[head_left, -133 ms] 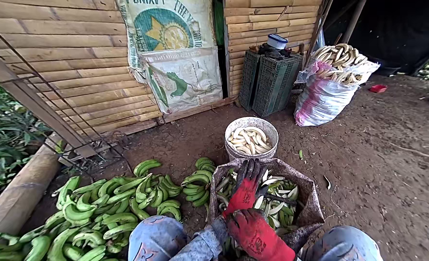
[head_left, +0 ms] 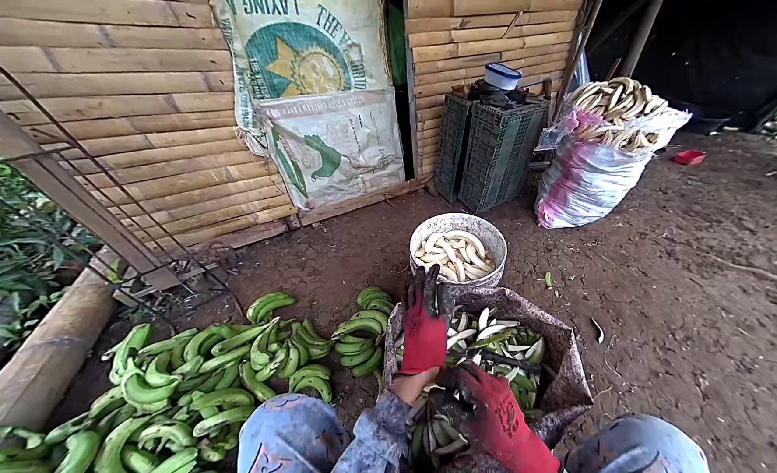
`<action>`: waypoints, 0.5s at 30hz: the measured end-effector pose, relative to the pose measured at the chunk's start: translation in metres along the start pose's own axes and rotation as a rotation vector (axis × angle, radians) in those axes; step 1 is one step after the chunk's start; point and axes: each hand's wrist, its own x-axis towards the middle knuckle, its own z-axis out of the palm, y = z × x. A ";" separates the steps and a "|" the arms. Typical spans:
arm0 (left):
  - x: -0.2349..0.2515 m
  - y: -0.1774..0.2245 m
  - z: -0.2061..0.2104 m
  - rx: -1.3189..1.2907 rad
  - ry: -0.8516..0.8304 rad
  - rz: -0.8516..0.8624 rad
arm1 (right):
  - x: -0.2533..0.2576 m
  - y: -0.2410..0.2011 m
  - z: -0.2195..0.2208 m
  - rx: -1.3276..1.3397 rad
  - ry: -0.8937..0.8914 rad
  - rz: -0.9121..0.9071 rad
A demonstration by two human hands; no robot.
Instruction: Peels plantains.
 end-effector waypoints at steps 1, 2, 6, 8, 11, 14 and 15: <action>0.001 0.014 -0.012 -0.101 -0.045 -0.246 | 0.004 0.004 -0.006 0.032 -0.047 0.107; 0.002 0.024 -0.020 -0.141 -0.106 -0.379 | 0.008 0.006 -0.012 0.078 -0.123 0.203; 0.010 0.027 0.004 -0.763 -0.179 -0.388 | 0.009 0.019 -0.001 0.226 -0.138 0.197; 0.011 0.023 0.006 -0.773 -0.165 -0.339 | 0.006 0.020 -0.004 0.197 -0.185 0.157; 0.009 0.007 -0.009 -0.547 -0.064 -0.340 | -0.002 0.010 0.001 0.045 -0.157 0.096; 0.008 -0.012 -0.002 -1.143 0.041 -0.489 | 0.002 -0.005 0.006 -0.082 0.012 -0.073; 0.006 -0.018 0.005 -1.215 0.088 -0.454 | 0.004 -0.012 0.006 -0.110 0.028 -0.125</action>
